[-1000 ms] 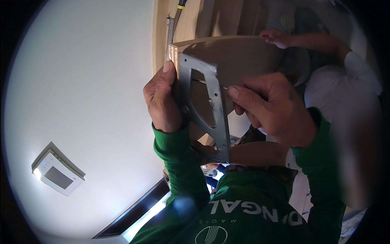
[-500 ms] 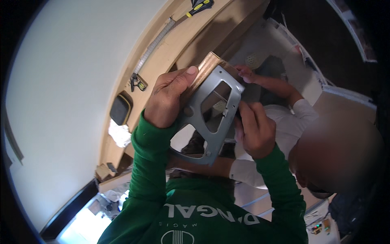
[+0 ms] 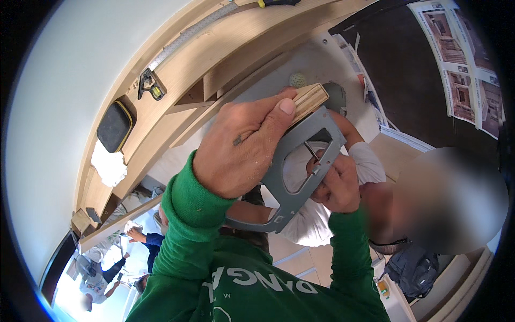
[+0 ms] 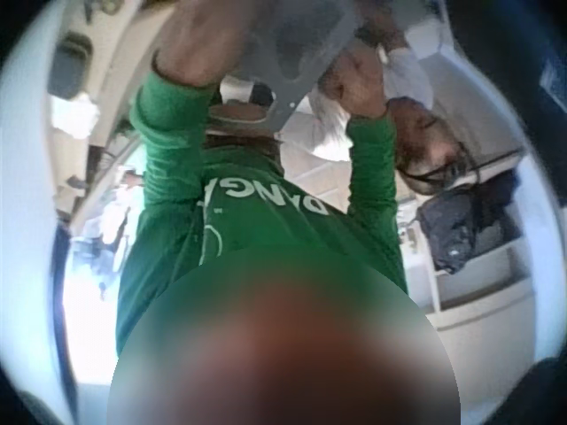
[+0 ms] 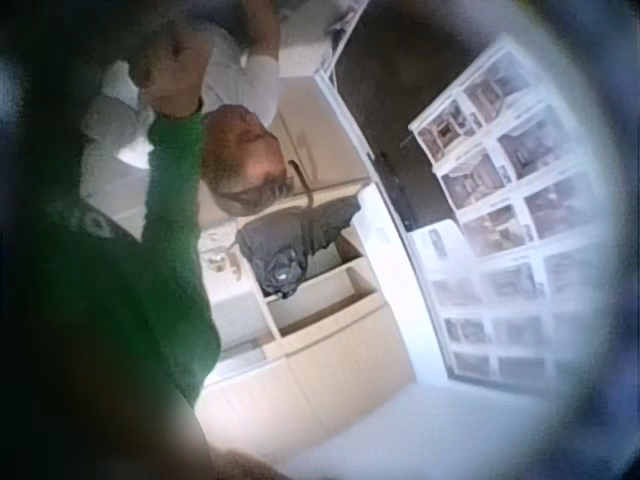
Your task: The person uses a screwdriver to fasten a metal bracket to a wooden frame, aligning holes and tightening screws. Another person assists by holding the frame and handing over parts. The assembly continues with repeated alignment and screwing actions.
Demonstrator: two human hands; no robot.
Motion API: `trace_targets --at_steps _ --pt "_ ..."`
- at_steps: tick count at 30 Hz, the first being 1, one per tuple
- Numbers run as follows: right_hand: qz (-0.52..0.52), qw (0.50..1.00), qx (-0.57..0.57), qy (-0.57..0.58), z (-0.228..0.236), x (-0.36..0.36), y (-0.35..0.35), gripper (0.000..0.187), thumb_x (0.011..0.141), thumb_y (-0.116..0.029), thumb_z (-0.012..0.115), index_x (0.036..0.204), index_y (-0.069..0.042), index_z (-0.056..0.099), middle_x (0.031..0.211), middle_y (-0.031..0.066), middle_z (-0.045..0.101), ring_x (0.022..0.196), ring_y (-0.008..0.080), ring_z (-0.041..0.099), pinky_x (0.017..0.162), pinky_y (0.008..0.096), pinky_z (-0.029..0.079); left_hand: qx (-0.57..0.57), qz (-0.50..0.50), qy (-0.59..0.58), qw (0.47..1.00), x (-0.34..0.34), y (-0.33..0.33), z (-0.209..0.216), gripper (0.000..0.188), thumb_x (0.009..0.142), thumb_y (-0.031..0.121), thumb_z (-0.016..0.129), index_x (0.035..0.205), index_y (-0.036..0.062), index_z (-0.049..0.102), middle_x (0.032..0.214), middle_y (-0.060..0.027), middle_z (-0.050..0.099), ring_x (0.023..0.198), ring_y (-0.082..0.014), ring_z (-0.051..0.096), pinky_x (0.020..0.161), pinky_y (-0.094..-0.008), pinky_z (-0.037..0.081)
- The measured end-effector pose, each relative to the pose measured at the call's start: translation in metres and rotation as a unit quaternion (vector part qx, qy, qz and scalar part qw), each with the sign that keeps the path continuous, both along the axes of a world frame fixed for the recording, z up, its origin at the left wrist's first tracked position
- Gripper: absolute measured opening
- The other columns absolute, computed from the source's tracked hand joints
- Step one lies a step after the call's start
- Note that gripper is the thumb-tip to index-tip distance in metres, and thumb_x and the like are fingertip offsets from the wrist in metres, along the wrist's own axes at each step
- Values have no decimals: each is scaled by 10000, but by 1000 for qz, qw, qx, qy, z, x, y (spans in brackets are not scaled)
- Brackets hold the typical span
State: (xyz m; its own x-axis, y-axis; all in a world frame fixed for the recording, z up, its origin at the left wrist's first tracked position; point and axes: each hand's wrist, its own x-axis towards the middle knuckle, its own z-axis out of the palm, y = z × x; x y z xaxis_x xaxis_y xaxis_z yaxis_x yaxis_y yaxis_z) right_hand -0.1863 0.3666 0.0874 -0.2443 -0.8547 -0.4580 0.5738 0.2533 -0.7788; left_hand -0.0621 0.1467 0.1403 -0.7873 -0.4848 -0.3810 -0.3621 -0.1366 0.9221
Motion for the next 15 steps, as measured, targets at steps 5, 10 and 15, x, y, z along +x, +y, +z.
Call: trace_targets --at_steps 5,10,15 --pt "-38 956 -16 -291 -1 -3 3 279 1078 -235 566 1172 22 619 734 6 589 490 51 366 448 234 242 64 26 1 998 4 -2 -2 492 1116 337 551 1331 -88 671 985 -189 775 889 -193 691 834 -324 546" --pt "-26 1000 2 6 7 -5 4 365 997 -156 654 1301 41 609 1002 89 679 748 116 585 662 257 457 94 -12 21 995 6 -11 -9 492 1098 359 569 1387 -26 673 1107 -197 760 1010 -219 700 922 -336 546" --pt "25 965 14 262 3 -7 0 384 902 -19 650 1280 37 683 1191 154 712 1134 233 672 1036 349 491 -188 -248 136 941 -27 -59 -16 436 1070 316 570 1343 4 705 1118 -196 765 1056 -270 723 973 -364 555"
